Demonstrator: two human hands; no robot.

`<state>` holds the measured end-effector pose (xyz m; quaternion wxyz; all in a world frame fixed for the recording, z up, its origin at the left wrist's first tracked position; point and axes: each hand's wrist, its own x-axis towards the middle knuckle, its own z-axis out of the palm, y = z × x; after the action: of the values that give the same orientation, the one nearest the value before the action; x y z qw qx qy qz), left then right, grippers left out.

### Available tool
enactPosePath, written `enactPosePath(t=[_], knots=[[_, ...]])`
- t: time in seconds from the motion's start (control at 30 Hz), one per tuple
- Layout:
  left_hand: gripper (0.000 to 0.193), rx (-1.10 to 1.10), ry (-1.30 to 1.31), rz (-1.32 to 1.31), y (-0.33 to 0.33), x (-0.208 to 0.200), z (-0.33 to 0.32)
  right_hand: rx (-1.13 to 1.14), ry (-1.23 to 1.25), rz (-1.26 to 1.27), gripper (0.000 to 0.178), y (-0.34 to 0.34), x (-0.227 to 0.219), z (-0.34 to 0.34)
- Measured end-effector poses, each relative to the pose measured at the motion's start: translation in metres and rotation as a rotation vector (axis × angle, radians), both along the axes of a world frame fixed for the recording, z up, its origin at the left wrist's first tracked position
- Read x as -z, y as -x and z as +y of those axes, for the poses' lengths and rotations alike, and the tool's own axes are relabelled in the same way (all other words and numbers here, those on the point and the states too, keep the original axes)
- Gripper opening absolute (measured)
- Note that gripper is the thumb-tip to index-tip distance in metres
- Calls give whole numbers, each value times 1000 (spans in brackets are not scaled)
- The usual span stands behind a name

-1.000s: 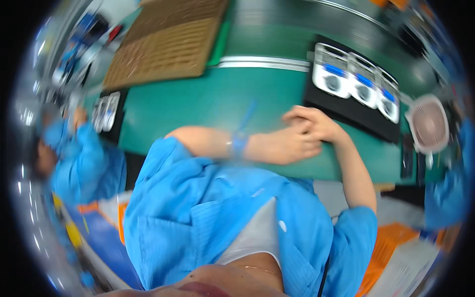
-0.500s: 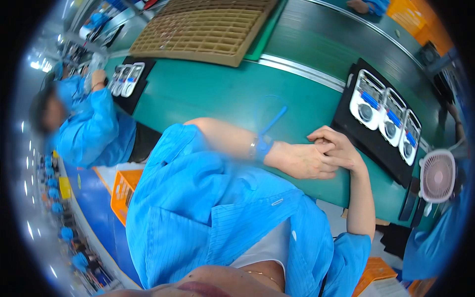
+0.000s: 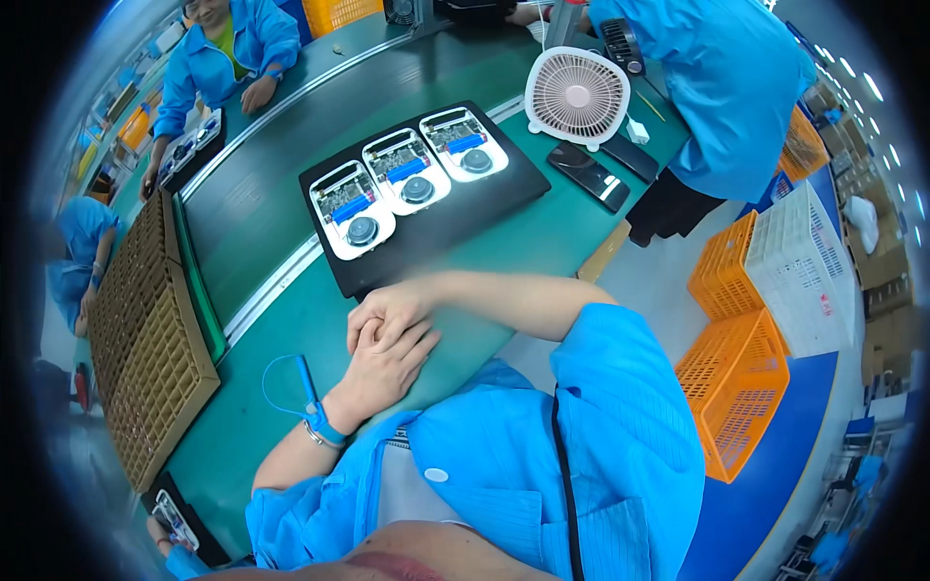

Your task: Assembling and inspecting electronic components on a factory production line.

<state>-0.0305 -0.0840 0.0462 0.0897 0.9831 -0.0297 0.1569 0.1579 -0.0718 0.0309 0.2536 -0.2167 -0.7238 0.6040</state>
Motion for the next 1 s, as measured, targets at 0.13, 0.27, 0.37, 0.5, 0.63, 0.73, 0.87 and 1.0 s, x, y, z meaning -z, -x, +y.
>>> enactPosePath(t=[0.13,0.27,0.37,0.5,0.63,0.73,0.87,1.0], knots=[[43,0,46,-11,-2,0,2,-4,34,15,40,-2,2,3],[44,10,35,-13,-2,-2,3,-11,153,11,39,-2,6,4],[45,-2,25,0,-1,-2,3,-29,188,56,34,-1,-4,3],[47,-15,23,29,-2,-2,2,-23,136,65,33,-1,2,5],[48,-18,28,20,-2,-2,1,-32,138,12,34,-2,0,5],[47,-14,35,15,-3,-2,1,-31,128,9,34,-1,0,5],[47,-10,28,14,-3,-1,1,-28,99,-15,35,-1,-2,5],[46,-5,34,4,-4,-1,2,-17,103,-31,35,-1,-1,5]])
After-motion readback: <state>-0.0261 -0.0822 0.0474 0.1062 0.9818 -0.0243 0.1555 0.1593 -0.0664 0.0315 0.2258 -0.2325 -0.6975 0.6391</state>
